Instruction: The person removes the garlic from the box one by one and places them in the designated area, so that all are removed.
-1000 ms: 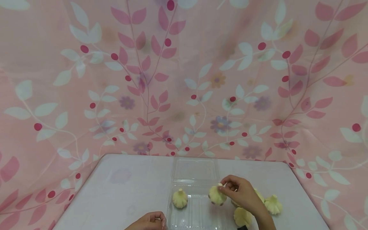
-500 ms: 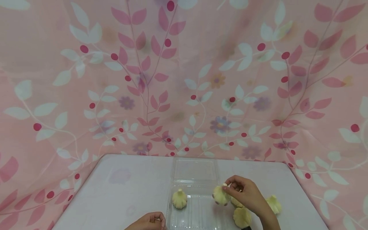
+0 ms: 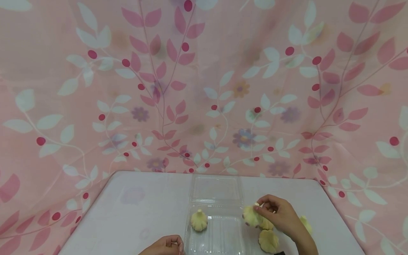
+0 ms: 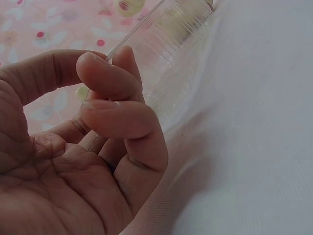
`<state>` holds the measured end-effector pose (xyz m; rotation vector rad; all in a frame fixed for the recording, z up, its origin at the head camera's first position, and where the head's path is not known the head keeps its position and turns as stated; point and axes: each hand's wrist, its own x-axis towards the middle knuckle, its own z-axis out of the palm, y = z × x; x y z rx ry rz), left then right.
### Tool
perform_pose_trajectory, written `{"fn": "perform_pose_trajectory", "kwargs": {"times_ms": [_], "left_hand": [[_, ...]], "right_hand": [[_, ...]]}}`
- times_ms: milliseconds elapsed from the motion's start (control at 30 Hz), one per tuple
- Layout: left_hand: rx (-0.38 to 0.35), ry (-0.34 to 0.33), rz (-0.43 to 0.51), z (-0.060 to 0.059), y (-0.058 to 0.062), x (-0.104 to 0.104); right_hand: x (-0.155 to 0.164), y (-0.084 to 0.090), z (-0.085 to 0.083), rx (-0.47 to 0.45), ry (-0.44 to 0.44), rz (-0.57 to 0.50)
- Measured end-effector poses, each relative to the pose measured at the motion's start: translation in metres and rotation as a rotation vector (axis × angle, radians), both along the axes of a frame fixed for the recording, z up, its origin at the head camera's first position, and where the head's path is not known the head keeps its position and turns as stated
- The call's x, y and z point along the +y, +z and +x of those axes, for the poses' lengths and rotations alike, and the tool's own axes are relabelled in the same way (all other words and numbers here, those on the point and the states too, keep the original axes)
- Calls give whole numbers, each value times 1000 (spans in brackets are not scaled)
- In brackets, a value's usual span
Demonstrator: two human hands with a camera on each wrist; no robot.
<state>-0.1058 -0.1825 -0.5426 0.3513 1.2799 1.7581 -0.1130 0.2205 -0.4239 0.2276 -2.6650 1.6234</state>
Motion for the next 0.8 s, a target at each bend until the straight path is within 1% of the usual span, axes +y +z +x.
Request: {"fn": "perform_pose_trajectory", "kwargs": {"times_ms": [167, 467, 633, 800], "left_hand": [[-3, 5, 1, 1, 0, 0], [-6, 14, -8, 2, 2, 0], [2, 25, -21, 3, 4, 1], [-27, 25, -29, 2, 3, 1]], "right_hand": [[4, -1, 1, -38, -52, 21], [12, -1, 2, -51, -81, 52], [16, 0, 3, -44, -81, 69], [20, 0, 4, -34, -75, 65]]}}
